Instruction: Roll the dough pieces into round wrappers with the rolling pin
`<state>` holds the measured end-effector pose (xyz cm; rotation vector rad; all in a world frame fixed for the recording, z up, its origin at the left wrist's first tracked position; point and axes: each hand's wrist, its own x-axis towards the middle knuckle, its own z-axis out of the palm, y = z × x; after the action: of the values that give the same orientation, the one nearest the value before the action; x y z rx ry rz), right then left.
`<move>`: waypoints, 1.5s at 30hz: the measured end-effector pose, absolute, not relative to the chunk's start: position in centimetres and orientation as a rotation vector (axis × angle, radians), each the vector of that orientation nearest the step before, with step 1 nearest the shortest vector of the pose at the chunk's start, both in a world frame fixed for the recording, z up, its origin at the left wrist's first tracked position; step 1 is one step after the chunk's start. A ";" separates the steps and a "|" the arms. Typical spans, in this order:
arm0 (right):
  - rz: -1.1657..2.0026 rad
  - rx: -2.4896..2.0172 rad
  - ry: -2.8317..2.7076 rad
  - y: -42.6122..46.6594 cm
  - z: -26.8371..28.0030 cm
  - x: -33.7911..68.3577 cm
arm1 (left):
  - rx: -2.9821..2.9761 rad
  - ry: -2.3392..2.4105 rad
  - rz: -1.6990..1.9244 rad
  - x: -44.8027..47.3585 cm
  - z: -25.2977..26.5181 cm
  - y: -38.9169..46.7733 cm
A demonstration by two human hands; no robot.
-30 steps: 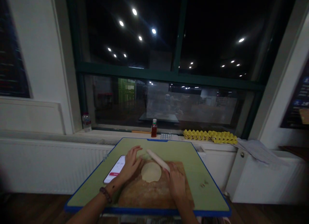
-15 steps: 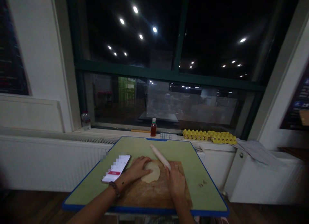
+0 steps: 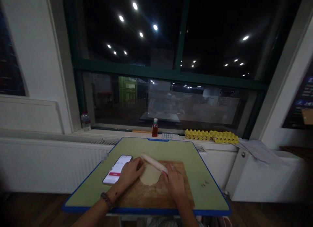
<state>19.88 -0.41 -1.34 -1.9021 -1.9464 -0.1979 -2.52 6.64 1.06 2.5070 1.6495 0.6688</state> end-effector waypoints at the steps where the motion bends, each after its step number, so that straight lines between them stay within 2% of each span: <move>1: -0.197 -1.881 -1.963 -0.4 -1.3 19.8 | 2.488 1.713 0.704 -2.8 1.3 6.6; 4: -0.162 -1.771 -2.024 -0.4 -1.5 19.7 | 2.489 1.800 0.893 -3.2 2.3 6.2; 9: -0.075 -1.564 -2.176 -0.5 -1.5 19.5 | 2.723 1.486 1.083 -2.2 2.9 5.6; 17: -0.128 -1.506 -2.159 -1.4 -1.1 18.6 | 2.719 1.554 0.773 -0.6 0.5 6.8; 22: -0.520 -1.612 -1.995 -0.7 -3.9 17.8 | 2.742 1.541 0.573 -0.8 0.0 6.6; 25: -0.618 -1.752 -1.870 -0.7 -4.7 16.8 | 2.720 1.574 0.525 -0.8 -0.1 6.2; 39: -0.590 -1.988 -1.773 -3.8 -4.4 14.2 | 2.803 1.457 0.631 -1.9 -0.4 4.0; 45: -0.459 -2.027 -1.836 -1.3 -2.2 14.8 | 2.745 1.587 0.490 -0.6 -0.1 5.7</move>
<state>14.85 -1.33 -2.17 -2.0272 -1.8364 -0.4589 -0.63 5.73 -0.07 2.7452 1.5871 0.4897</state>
